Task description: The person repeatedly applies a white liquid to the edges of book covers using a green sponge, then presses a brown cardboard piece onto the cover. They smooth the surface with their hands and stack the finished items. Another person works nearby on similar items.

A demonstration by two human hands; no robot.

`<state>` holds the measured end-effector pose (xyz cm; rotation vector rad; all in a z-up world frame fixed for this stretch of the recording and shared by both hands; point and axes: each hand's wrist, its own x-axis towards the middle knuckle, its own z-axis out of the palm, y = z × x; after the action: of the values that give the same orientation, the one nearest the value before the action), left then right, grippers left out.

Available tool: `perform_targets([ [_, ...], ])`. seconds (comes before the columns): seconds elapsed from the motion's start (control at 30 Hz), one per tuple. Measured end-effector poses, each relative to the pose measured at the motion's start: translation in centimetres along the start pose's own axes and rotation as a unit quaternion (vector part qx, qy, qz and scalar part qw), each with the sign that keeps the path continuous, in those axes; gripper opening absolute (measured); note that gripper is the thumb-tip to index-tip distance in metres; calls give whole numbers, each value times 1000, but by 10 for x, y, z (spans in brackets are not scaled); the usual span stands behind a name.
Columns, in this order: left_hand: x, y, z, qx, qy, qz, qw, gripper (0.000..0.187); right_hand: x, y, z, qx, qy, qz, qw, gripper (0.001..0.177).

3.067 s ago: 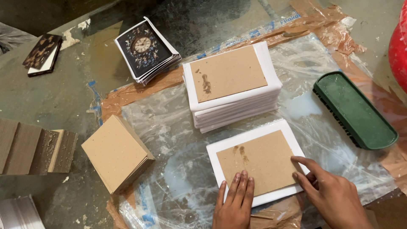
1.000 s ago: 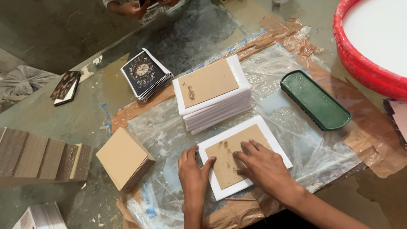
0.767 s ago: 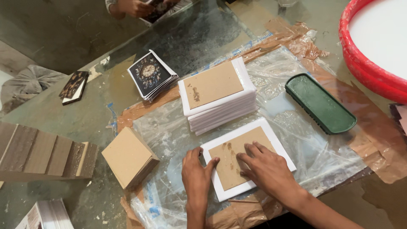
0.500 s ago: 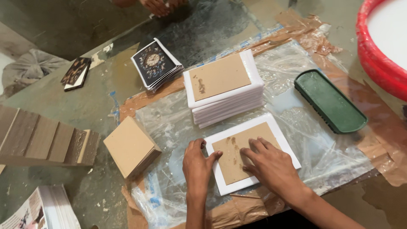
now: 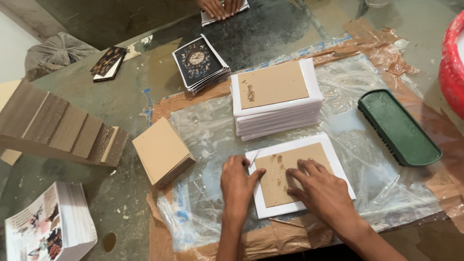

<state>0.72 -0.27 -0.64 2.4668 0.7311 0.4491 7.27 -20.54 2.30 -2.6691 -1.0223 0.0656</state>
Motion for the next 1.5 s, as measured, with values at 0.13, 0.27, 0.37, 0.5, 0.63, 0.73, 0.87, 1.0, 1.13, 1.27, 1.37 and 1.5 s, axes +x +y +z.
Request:
perform_targets([
  [0.13,12,-12,15,-39,7,-12,999,22,-2,3,0,9,6,1,1000,44],
  [0.27,15,-5,27,-100,26,-46,994,18,-5,4,3,31,9,19,999,43],
  [0.37,13,8,26,-77,54,-37,995,23,-3,6,6,38,22,21,999,45],
  [0.5,-2,14,19,-51,40,-41,997,48,-4,12,17,25,10,17,999,47],
  [0.63,-12,9,16,-88,29,-30,995,54,3,16,25,5,-25,36,999,53],
  [0.73,-19,5,22,-100,49,-15,994,50,6,18,29,-21,-52,52,997,55],
  [0.87,-20,9,26,-116,53,-32,991,44,8,18,30,-29,-33,41,998,56],
  [1.0,-21,12,22,-162,81,-84,980,60,2,18,29,6,9,14,1000,50],
  [1.13,-22,2,19,-185,10,-161,970,60,-5,15,23,18,3,31,999,47],
  [1.27,-24,-14,25,-117,-31,-151,981,29,-1,8,16,9,-4,41,999,47],
  [1.37,-28,-16,34,-42,-29,-101,994,23,-3,6,14,12,-7,48,999,47],
  [1.5,-30,2,36,-60,35,-47,996,21,0,8,10,20,-18,58,998,48],
])
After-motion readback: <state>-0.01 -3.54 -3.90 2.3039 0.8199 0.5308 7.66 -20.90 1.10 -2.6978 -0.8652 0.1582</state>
